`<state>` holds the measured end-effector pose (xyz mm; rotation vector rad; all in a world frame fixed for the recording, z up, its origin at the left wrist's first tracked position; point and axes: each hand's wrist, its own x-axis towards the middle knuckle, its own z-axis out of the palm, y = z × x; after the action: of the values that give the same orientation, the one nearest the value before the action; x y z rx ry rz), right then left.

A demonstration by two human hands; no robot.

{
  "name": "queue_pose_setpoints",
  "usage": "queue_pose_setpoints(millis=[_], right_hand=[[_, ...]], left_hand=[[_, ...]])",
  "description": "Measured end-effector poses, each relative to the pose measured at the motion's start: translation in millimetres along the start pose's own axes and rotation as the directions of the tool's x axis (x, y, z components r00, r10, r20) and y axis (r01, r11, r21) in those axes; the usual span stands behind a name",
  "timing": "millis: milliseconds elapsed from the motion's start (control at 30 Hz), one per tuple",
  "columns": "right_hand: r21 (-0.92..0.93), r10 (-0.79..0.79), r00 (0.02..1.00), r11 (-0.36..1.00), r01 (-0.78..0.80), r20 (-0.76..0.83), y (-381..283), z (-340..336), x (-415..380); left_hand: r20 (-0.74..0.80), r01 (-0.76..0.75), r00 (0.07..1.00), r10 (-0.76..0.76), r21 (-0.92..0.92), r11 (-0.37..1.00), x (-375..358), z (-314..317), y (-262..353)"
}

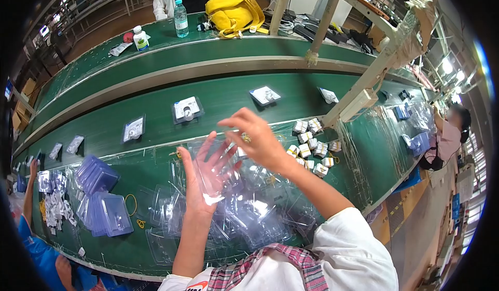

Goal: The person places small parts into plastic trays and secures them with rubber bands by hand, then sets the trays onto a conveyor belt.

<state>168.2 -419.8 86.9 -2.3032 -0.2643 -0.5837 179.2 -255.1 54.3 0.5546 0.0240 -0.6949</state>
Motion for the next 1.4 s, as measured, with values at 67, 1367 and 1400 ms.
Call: queue_pose_setpoints(millis=[67, 1367, 1400], right_hand=[[0.054, 0.057, 0.996, 0.997, -0.061, 0.075, -18.0, 12.4, -7.9], [0.098, 0.096, 0.991, 0.991, -0.087, -0.09, -39.2, 36.9, -34.0], [0.126, 0.108, 0.99, 0.987, -0.096, -0.09, -38.2, 38.3, -33.4]], left_hand=[[-0.03, 0.03, 0.999, -0.03, 0.008, 1.0, -1.3, 4.2, -1.8], [-0.007, 0.1, 0.995, -0.1, 0.003, 0.995, -4.3, 4.7, -3.7], [-0.009, 0.1, 0.995, -0.1, 0.026, 0.995, -5.1, 3.4, -2.5]])
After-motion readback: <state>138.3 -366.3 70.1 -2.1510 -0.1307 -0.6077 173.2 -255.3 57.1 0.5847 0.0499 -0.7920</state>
